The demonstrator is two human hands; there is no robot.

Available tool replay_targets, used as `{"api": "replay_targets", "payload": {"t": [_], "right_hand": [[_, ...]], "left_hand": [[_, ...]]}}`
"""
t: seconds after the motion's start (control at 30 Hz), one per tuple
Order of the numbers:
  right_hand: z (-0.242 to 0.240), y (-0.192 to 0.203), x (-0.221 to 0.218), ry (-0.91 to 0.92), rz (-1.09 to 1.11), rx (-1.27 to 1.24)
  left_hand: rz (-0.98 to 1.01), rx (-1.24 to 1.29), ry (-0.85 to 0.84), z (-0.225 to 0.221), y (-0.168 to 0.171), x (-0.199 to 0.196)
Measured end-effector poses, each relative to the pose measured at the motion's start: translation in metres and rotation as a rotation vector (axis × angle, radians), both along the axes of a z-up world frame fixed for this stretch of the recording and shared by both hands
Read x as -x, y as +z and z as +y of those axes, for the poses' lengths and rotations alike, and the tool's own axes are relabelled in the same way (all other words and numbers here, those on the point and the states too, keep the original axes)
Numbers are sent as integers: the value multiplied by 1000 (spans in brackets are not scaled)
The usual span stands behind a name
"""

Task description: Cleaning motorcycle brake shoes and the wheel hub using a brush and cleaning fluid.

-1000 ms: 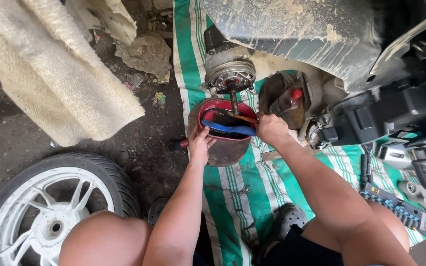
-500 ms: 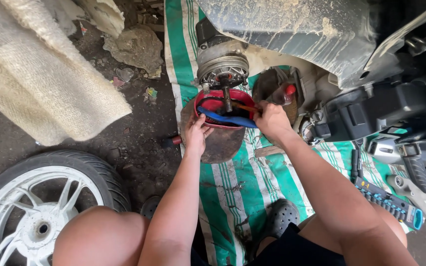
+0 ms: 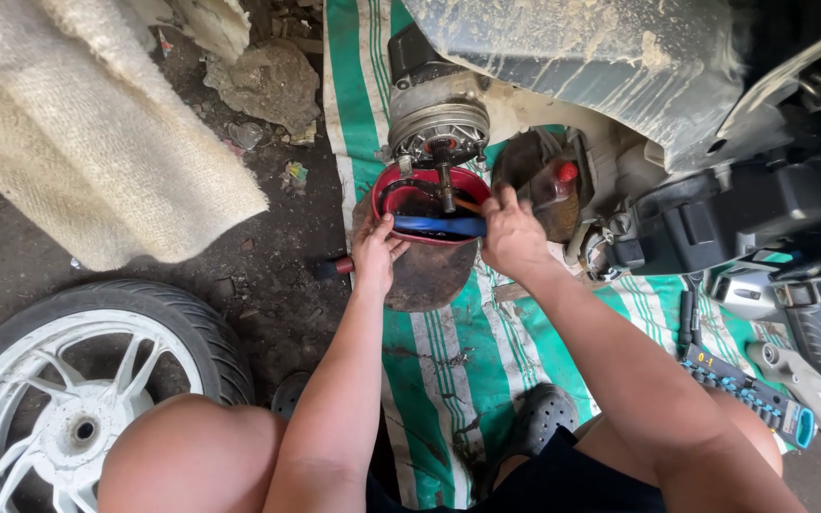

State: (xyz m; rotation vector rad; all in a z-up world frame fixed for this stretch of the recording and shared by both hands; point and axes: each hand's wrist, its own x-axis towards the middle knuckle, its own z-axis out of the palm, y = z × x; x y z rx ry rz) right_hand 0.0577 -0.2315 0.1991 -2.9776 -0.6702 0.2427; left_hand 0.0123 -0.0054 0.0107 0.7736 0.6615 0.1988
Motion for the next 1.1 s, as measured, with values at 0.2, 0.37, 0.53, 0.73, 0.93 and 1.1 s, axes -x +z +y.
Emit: {"api": "replay_targets", "payload": {"t": [0.2,0.37,0.53,0.73,0.93,1.1], "right_hand": [[-32,-22,-26,124,-215,184],[-48,42,-26,46,-79,68],[-57,40,-48,19,-200,-7],[-52,21,-71,-121,-19,-133],[-42,37,-57,-192,51,-56],[-50,55,-51,-235,82,17]], "left_hand": [[11,33,38,0,6,-9],[33,22,76,-3,13,-12],[27,16,56,-2,34,-8],[46,46,73,0,2,-21],[31,33,42,-7,28,-10],[55,80,58,-6,-7,-21]]}}
